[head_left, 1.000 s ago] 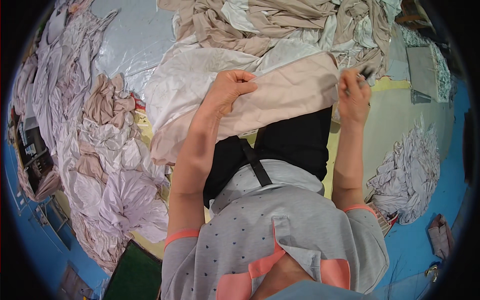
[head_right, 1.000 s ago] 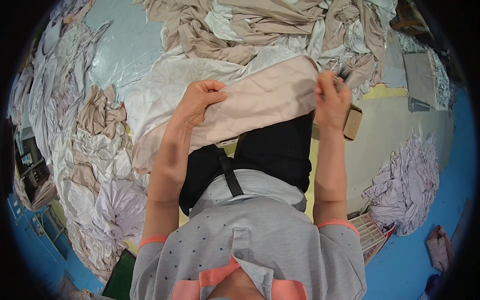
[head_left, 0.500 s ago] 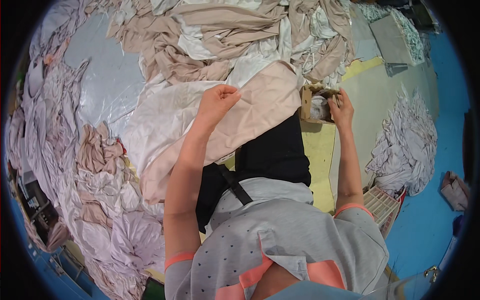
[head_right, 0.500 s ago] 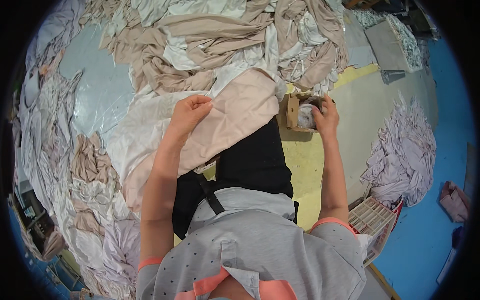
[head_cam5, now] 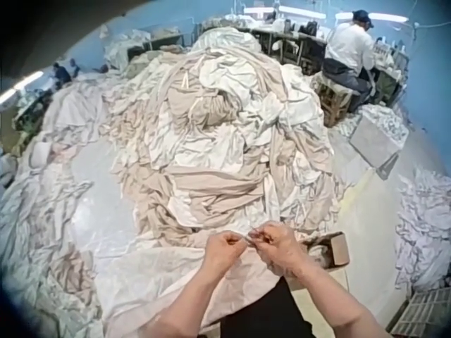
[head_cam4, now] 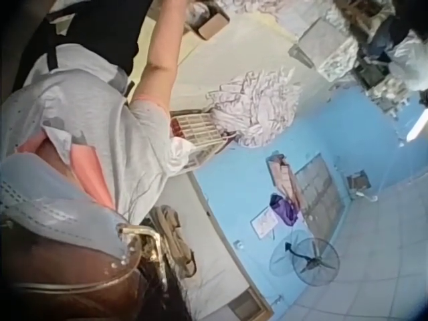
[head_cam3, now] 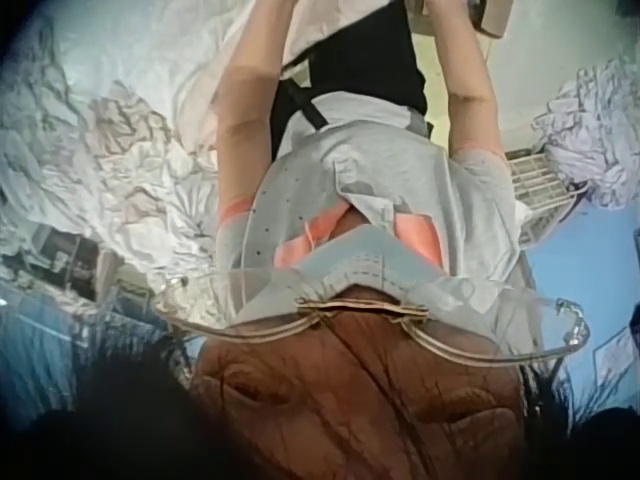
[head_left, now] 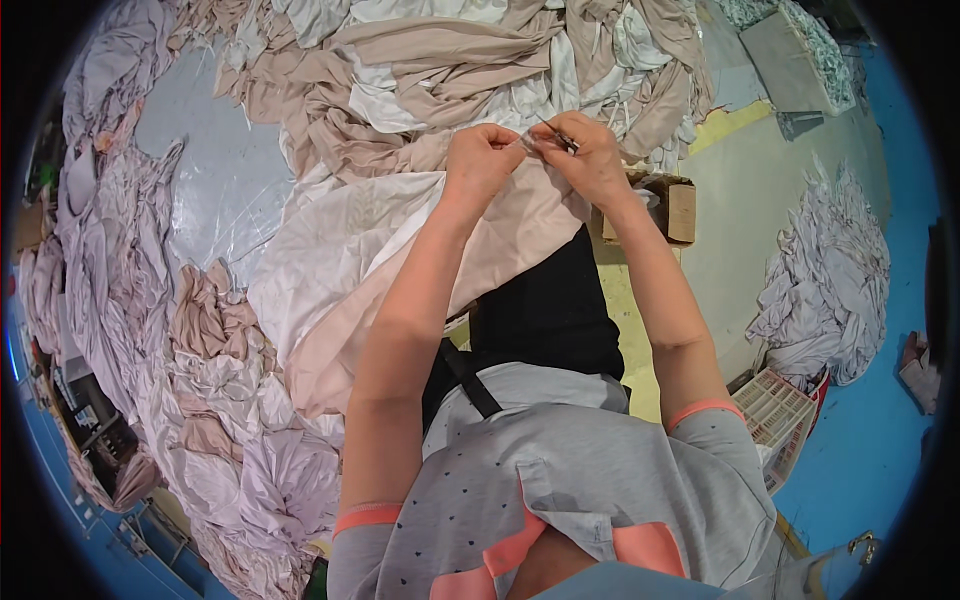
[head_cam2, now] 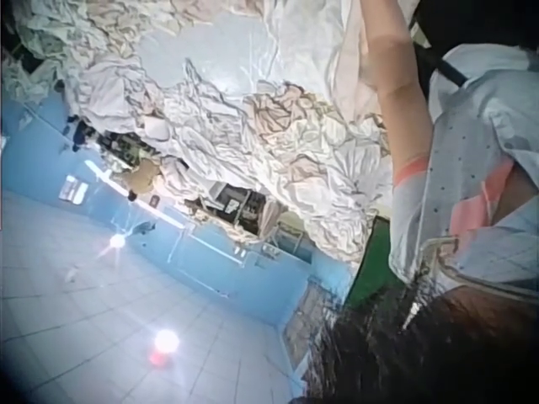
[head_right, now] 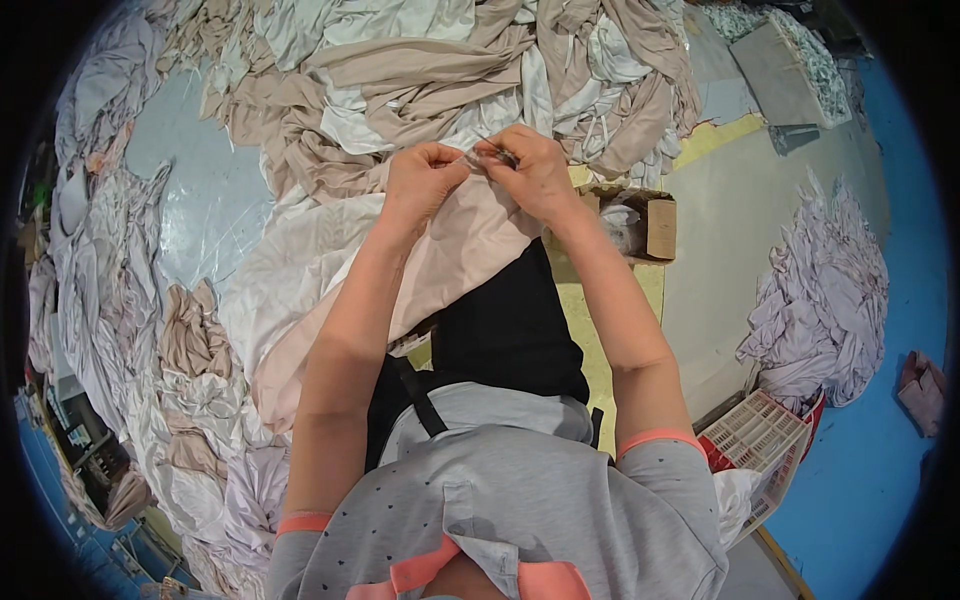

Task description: Removing excess threads and inspecting fabric pieces in a production setting.

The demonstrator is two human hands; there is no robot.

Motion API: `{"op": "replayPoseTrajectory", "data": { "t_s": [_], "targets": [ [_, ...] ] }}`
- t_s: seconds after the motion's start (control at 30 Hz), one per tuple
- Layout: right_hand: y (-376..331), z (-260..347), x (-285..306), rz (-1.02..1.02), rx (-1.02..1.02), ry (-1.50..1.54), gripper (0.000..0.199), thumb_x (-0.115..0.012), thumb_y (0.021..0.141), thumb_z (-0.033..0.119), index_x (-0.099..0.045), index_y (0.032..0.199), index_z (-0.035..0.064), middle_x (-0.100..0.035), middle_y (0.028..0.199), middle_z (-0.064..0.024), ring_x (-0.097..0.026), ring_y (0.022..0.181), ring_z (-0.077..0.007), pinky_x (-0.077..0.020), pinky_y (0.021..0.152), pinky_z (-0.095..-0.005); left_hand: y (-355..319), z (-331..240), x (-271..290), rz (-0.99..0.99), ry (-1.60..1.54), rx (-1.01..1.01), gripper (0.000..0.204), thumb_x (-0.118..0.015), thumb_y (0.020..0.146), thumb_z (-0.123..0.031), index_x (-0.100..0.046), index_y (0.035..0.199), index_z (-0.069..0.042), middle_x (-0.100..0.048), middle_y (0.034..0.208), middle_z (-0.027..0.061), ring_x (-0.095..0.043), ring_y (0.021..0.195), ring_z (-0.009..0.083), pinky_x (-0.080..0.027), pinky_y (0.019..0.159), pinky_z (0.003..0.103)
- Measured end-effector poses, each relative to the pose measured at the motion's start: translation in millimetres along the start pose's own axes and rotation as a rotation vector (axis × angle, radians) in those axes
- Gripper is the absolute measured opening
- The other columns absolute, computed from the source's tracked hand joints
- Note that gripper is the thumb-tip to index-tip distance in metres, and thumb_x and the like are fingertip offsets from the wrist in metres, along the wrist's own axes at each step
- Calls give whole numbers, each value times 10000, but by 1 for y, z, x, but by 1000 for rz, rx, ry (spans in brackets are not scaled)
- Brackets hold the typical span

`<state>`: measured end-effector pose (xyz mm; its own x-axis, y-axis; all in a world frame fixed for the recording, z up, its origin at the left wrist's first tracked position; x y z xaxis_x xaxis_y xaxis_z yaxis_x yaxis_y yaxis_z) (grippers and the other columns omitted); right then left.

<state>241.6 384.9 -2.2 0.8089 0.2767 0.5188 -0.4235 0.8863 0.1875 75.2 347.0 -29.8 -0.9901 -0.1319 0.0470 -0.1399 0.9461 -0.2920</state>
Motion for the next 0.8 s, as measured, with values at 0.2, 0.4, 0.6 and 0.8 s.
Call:
{"op": "replayPoseTrajectory", "data": {
  "t_s": [0.2, 0.4, 0.6, 0.8],
  "targets": [
    [3, 7, -4, 12, 253, -146, 141, -659, 745, -17, -664, 884, 0, -643, 815, -118, -644, 698, -233, -500, 600, -305, 0, -8, -3, 104, -335, 132, 78, -701, 747, 27, -669, 813, 54, -658, 747, 70, -594, 651, 108, -481, 598, 222],
    [3, 13, -5, -20, 298, -224, 99, -659, 704, -15, -596, 779, 1, -610, 752, -121, -613, 658, -282, -486, 576, -336, -2, -8, 1, 104, -276, 130, 89, -701, 750, 44, -664, 825, 71, -663, 770, 90, -609, 668, 119, -500, 620, 225],
    [-3, 11, -4, -141, 280, -224, 136, -640, 683, 5, -573, 802, 5, -590, 737, -126, -594, 653, -305, -479, 585, -354, -6, -14, 1, 104, -308, 177, 107, -699, 733, 51, -661, 832, 65, -658, 772, 78, -597, 670, 109, -485, 615, 222],
    [-3, -4, 3, -319, 258, -279, 121, -629, 707, 10, -584, 819, 12, -587, 733, -122, -589, 627, -267, -474, 572, -332, -9, -13, 4, 60, -227, 138, 125, -708, 712, 37, -666, 830, 40, -650, 767, 58, -571, 662, 100, -464, 617, 228]
  ]
}}
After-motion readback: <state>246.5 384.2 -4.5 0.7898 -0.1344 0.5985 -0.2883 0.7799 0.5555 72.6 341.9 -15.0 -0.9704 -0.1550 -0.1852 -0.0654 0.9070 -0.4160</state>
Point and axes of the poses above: each hand's wrist, its own y-axis towards the middle knuckle, its own x-axis out of the back of the hand, z = x × y, the point moved 2 cm from there along y, towards the middle knuckle
